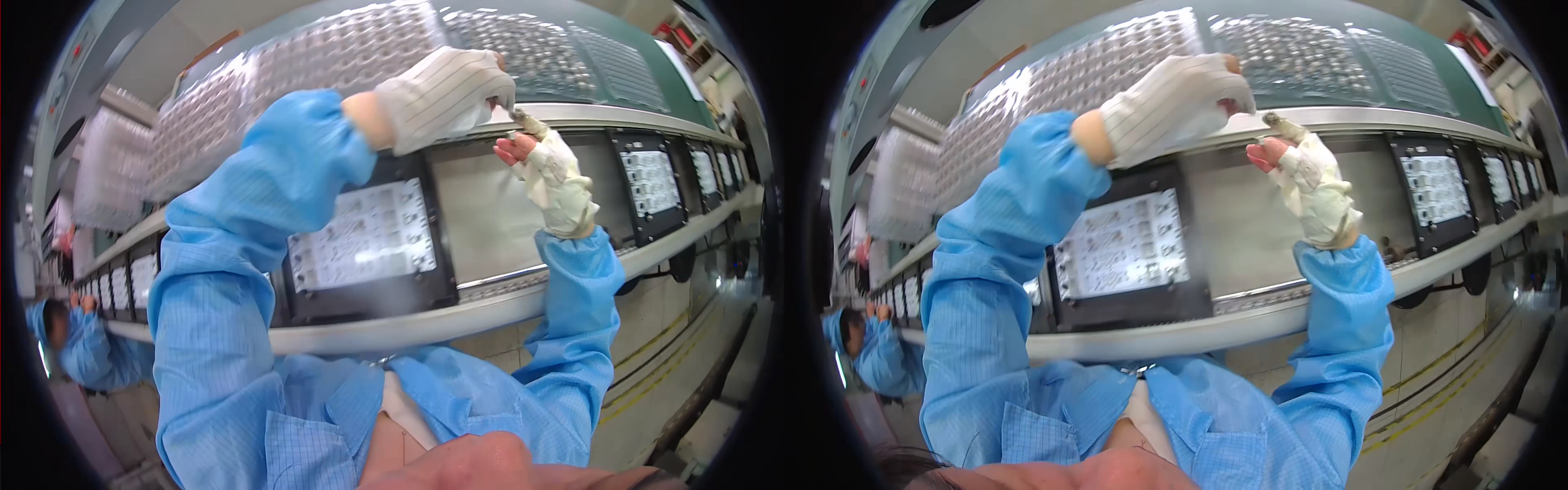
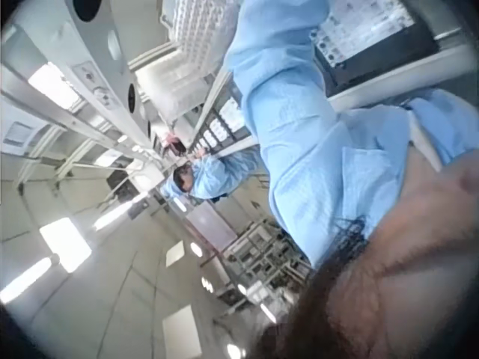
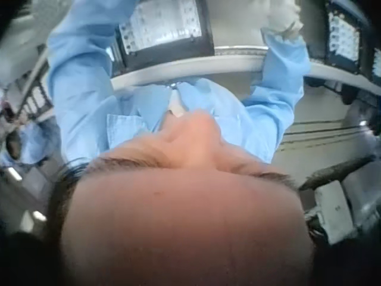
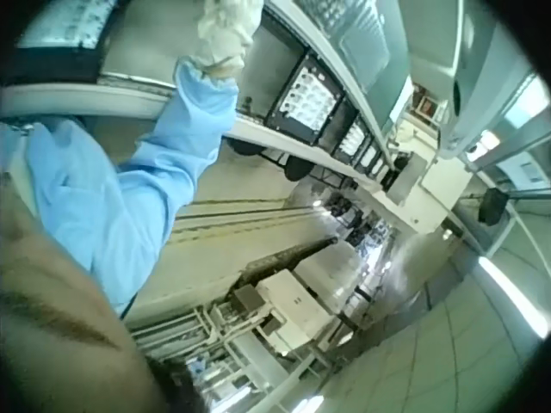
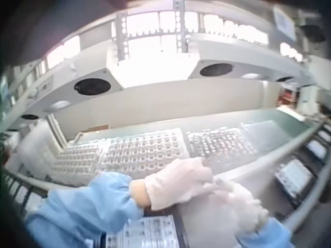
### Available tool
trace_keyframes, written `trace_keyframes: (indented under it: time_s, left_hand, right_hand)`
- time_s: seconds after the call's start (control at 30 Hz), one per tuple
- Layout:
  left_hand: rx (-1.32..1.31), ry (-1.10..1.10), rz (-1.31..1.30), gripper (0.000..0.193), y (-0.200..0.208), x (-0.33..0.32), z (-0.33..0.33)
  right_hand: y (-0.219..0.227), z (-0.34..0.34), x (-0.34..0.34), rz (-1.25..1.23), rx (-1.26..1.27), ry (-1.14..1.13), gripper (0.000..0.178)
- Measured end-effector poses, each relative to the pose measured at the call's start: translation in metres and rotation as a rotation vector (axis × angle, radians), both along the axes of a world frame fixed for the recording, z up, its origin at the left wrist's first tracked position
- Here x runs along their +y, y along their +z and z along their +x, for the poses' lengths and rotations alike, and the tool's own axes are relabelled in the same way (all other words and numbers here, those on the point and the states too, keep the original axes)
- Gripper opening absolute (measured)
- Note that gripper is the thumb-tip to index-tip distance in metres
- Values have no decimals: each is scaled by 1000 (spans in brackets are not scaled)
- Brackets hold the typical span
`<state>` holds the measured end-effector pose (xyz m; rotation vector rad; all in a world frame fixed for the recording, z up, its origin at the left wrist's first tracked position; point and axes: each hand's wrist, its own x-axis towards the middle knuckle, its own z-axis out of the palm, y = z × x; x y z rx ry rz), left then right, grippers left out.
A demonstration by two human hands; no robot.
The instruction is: Manual assembly of electronic components onto printed circuit boards on an industrial production line.
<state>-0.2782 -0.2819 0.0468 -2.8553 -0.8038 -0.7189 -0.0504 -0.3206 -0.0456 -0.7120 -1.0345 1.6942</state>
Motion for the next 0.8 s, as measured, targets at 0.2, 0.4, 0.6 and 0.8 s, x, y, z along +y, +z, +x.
trace_keyframes:
  time_s: [0.2, 0.4, 0.6, 0.8]
  left_hand:
    - [-179, 167, -346, 11, -24, -139, -130]
    - [-303, 504, -669, 23, -72, -213, -176]
    - [-163, 463, -646, 31, -87, -228, -189]
    - [-51, 439, -532, 31, -89, -219, -187]
  right_hand:
    - [8, -70, -59, -76, -27, 171, 50]
    - [13, -120, -82, -128, -119, 252, 53]
    - [7, -135, -97, -80, -152, 255, 56]
    - [-2, -137, -94, -23, -167, 237, 54]
